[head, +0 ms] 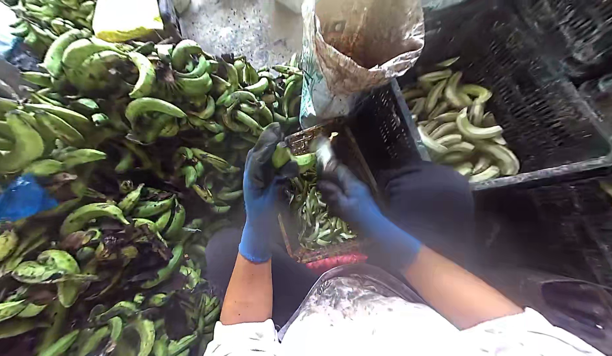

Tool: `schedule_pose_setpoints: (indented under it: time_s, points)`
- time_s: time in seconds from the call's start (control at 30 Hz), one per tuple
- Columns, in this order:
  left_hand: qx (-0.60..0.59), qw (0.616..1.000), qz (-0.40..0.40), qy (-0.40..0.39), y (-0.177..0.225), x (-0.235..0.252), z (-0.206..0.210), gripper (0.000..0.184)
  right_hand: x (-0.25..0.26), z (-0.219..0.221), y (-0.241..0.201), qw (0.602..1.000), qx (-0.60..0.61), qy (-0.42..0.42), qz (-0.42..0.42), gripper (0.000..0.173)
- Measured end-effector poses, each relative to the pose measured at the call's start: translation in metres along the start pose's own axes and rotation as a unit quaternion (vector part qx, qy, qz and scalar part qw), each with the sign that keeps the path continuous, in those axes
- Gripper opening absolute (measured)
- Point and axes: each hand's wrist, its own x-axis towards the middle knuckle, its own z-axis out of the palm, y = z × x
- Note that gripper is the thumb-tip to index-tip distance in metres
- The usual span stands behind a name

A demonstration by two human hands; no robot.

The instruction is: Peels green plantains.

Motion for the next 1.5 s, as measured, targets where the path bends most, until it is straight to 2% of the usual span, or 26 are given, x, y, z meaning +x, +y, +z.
schedule_pose_setpoints:
  time_s: [0.03,0.07,0.1,0.13,0.2,0.27,0.33,0.43,0.53,0.8,0.9,1.0,1.1,1.17,1.23,1.37,1.5]
  points:
    - [-0.086,0.996,-0.02,0.032,-0.001,0.001,-0.005,0.053,-0.005,0.006,0.027,0.99,0.019,-0.052,0.131,0.042]
    - [-0.15,0.985,-0.048,0.068,-0.003,0.006,-0.01,0.05,-0.004,0.012,0.041,0.97,0.042,-0.08,0.225,0.047]
    - [-0.199,0.974,-0.07,0.085,-0.009,0.013,-0.015,0.047,0.0,0.014,0.041,0.956,0.07,-0.085,0.272,0.048]
    - [-0.236,0.963,-0.095,0.088,-0.013,0.018,-0.017,0.044,0.002,0.013,0.031,0.951,0.093,-0.085,0.281,0.048]
    - [-0.236,0.951,-0.164,0.112,-0.014,0.024,-0.01,0.038,0.013,0.011,-0.001,0.971,0.107,-0.062,0.203,0.045]
    - [-0.205,0.948,-0.2,0.142,-0.014,0.045,0.0,0.036,0.035,0.006,-0.029,0.995,0.044,-0.015,0.087,0.045]
    - [-0.172,0.959,-0.174,0.146,-0.016,0.056,0.004,0.04,0.043,0.007,-0.043,1.0,-0.023,0.017,-0.011,0.048]
    - [-0.125,0.972,-0.12,0.157,-0.019,0.063,0.006,0.044,0.036,0.018,-0.042,0.993,-0.085,0.037,-0.079,0.047]
    - [-0.086,0.978,-0.092,0.165,-0.021,0.065,0.005,0.046,0.03,0.027,-0.033,0.986,-0.125,0.063,-0.086,0.043]
    - [-0.096,0.979,-0.054,0.172,-0.02,0.061,0.003,0.049,0.022,0.026,-0.032,0.978,-0.158,0.086,-0.107,0.044]
    - [-0.11,0.978,-0.069,0.163,-0.018,0.057,0.005,0.047,0.025,0.027,-0.029,0.977,-0.191,0.071,-0.066,0.045]
    - [-0.121,0.975,-0.094,0.162,-0.017,0.053,0.02,0.051,0.035,0.029,-0.025,0.964,-0.241,0.079,-0.077,0.051]
    - [-0.165,0.95,-0.216,0.153,-0.016,0.036,0.04,0.057,0.052,0.026,-0.026,0.947,-0.302,0.086,-0.067,0.05]
    - [-0.182,0.938,-0.266,0.128,-0.018,0.031,0.038,0.057,0.058,0.022,-0.026,0.945,-0.312,0.078,-0.052,0.05]
    - [-0.174,0.946,-0.247,0.114,-0.023,0.037,0.028,0.055,0.056,0.018,-0.026,0.948,-0.304,0.069,-0.059,0.052]
    - [-0.07,0.971,-0.185,0.131,-0.02,0.052,0.023,0.045,0.049,0.015,-0.03,0.953,-0.293,0.054,-0.051,0.047]
    - [-0.117,0.964,-0.202,0.13,-0.024,0.056,0.039,0.05,0.056,0.01,-0.033,0.944,-0.322,0.067,-0.035,0.048]
